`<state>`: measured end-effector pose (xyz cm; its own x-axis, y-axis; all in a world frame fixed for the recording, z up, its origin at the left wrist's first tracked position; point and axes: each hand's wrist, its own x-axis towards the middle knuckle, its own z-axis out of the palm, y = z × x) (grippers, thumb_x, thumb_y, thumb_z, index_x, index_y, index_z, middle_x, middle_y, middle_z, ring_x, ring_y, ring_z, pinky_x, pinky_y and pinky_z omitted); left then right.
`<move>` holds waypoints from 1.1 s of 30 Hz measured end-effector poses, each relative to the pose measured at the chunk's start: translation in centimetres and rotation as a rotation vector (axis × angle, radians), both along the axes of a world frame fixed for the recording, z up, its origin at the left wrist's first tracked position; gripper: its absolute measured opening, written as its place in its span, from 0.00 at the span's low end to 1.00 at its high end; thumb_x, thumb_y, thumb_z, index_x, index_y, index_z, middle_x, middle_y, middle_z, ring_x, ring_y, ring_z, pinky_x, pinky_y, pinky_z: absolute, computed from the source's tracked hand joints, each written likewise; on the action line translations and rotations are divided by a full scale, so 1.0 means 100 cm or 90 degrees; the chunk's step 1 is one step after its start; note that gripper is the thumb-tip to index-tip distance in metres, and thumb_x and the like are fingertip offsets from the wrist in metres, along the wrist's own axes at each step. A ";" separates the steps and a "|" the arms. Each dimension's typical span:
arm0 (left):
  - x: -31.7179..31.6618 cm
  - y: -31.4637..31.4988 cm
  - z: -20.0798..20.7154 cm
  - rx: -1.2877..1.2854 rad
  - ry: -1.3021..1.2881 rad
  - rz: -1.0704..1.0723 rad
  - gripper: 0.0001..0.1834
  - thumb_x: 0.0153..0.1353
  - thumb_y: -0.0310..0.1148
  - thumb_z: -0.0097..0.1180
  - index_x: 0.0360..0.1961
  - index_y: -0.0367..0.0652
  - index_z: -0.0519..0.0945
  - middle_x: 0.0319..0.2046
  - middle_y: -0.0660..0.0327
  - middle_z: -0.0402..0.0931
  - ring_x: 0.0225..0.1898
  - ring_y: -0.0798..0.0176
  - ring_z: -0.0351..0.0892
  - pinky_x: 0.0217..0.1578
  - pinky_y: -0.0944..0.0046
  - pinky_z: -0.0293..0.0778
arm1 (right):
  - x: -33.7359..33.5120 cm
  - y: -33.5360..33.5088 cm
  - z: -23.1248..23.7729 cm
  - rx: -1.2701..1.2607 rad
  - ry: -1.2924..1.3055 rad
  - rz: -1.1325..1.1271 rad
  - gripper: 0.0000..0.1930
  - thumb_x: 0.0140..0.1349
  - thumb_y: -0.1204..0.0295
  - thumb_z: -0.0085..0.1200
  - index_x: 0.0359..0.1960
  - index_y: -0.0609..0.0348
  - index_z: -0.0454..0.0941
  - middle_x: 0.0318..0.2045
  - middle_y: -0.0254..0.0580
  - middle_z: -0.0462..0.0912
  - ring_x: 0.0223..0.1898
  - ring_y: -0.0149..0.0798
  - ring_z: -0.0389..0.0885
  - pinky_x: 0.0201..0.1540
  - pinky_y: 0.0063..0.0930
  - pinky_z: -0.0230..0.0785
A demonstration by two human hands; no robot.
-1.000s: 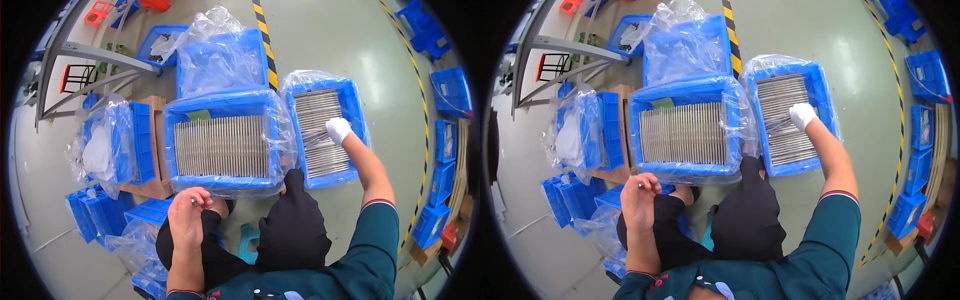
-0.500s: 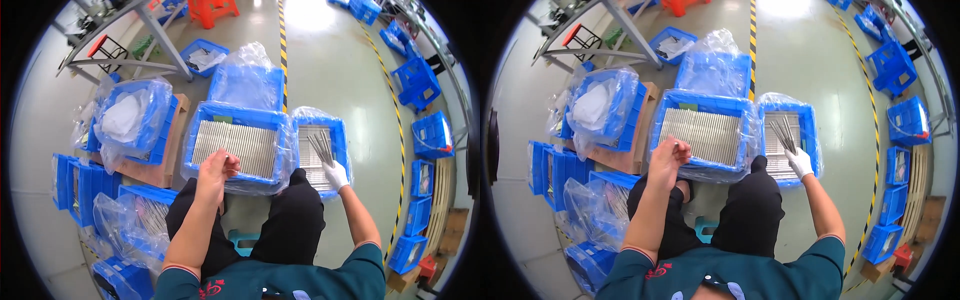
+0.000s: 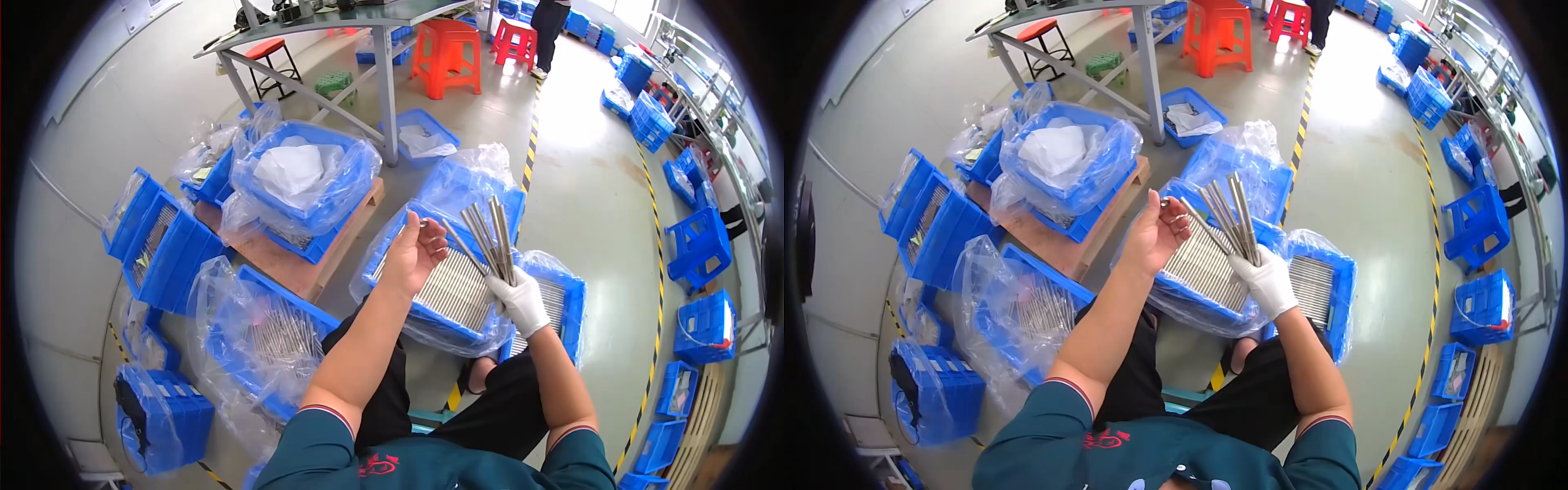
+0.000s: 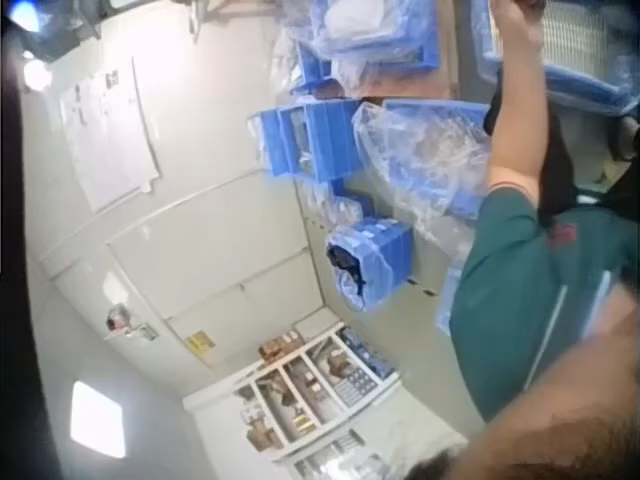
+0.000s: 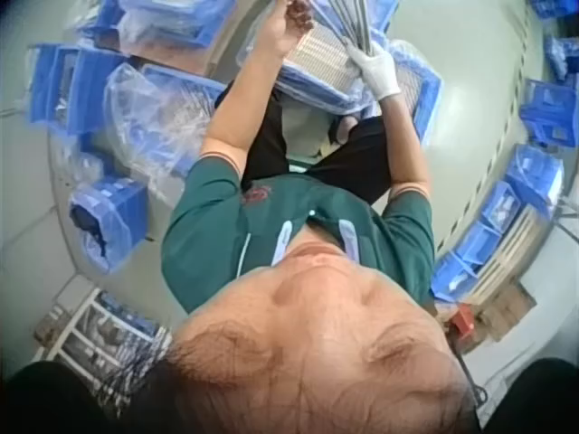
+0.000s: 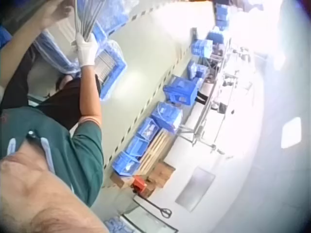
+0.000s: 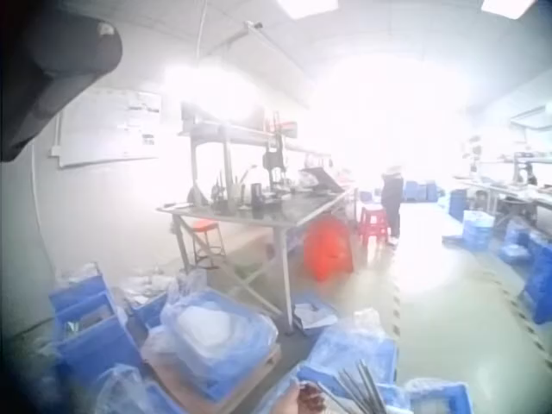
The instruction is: Sorting and inspecting metal rods from one blue crate to another.
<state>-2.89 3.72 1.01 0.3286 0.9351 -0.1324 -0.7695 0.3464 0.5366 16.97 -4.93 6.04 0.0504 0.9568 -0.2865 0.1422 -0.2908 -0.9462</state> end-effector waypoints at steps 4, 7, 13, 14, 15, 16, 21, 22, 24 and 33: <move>0.001 0.001 0.000 -0.018 -0.032 -0.002 0.21 0.59 0.54 0.52 0.31 0.45 0.77 0.29 0.62 0.78 0.31 0.65 0.77 0.34 0.64 0.74 | -0.017 -0.001 -0.016 0.025 0.040 0.004 0.09 0.58 0.67 0.55 0.32 0.60 0.72 0.18 0.33 0.76 0.13 0.22 0.67 0.15 0.16 0.56; 0.002 -0.001 0.002 -0.023 -0.026 0.025 0.21 0.58 0.53 0.53 0.31 0.45 0.76 0.28 0.62 0.78 0.30 0.65 0.77 0.33 0.65 0.75 | -0.022 -0.001 -0.010 -0.014 0.049 -0.005 0.09 0.57 0.68 0.55 0.31 0.59 0.71 0.18 0.33 0.76 0.13 0.22 0.66 0.15 0.16 0.55; 0.008 -0.004 0.003 0.007 0.099 0.074 0.20 0.60 0.52 0.52 0.31 0.44 0.76 0.29 0.61 0.77 0.31 0.67 0.77 0.33 0.66 0.75 | -0.027 0.002 -0.009 -0.035 0.106 -0.051 0.07 0.56 0.70 0.54 0.31 0.59 0.71 0.18 0.33 0.74 0.13 0.22 0.65 0.15 0.16 0.55; 0.010 -0.006 0.004 0.024 0.160 0.089 0.20 0.61 0.52 0.52 0.31 0.44 0.76 0.29 0.61 0.77 0.31 0.68 0.77 0.33 0.66 0.75 | -0.028 0.002 -0.008 -0.058 0.136 -0.060 0.07 0.55 0.70 0.53 0.31 0.60 0.72 0.18 0.34 0.75 0.14 0.21 0.66 0.16 0.17 0.56; 0.013 -0.007 0.001 0.043 0.189 0.070 0.20 0.61 0.51 0.51 0.31 0.44 0.76 0.29 0.62 0.77 0.31 0.69 0.76 0.33 0.67 0.75 | -0.028 0.003 -0.010 -0.059 0.141 -0.064 0.07 0.55 0.70 0.53 0.31 0.60 0.72 0.18 0.34 0.75 0.14 0.21 0.66 0.16 0.17 0.56; 0.019 -0.010 -0.001 0.062 0.216 0.047 0.20 0.62 0.51 0.50 0.32 0.44 0.77 0.30 0.63 0.77 0.31 0.70 0.76 0.33 0.68 0.74 | -0.027 0.002 -0.013 -0.051 0.169 -0.064 0.07 0.56 0.70 0.53 0.31 0.60 0.71 0.18 0.34 0.74 0.13 0.22 0.65 0.14 0.16 0.54; 0.038 -0.030 -0.004 0.119 0.300 -0.017 0.20 0.66 0.48 0.45 0.40 0.42 0.76 0.31 0.64 0.76 0.32 0.71 0.75 0.36 0.70 0.71 | -0.019 0.005 -0.013 -0.045 0.239 -0.077 0.07 0.57 0.69 0.53 0.31 0.58 0.71 0.17 0.34 0.73 0.12 0.23 0.65 0.12 0.16 0.53; 0.038 -0.030 -0.004 0.122 0.313 -0.014 0.19 0.66 0.48 0.45 0.40 0.42 0.76 0.32 0.64 0.76 0.32 0.71 0.75 0.36 0.70 0.71 | -0.016 0.006 -0.017 -0.043 0.245 -0.084 0.07 0.57 0.69 0.53 0.31 0.58 0.71 0.17 0.34 0.73 0.12 0.23 0.65 0.12 0.16 0.53; 0.035 -0.028 0.000 0.120 0.323 -0.033 0.17 0.67 0.45 0.45 0.43 0.41 0.76 0.33 0.64 0.77 0.33 0.71 0.75 0.36 0.70 0.70 | -0.012 0.009 -0.025 -0.068 0.292 -0.064 0.07 0.57 0.69 0.53 0.32 0.58 0.71 0.17 0.34 0.73 0.12 0.23 0.66 0.12 0.16 0.54; 0.043 -0.027 -0.012 0.106 0.298 0.022 0.16 0.66 0.45 0.47 0.37 0.42 0.76 0.30 0.66 0.75 0.31 0.72 0.73 0.34 0.70 0.68 | -0.021 0.014 -0.027 -0.066 0.335 -0.069 0.06 0.57 0.70 0.54 0.31 0.58 0.71 0.16 0.32 0.71 0.10 0.22 0.63 0.11 0.17 0.52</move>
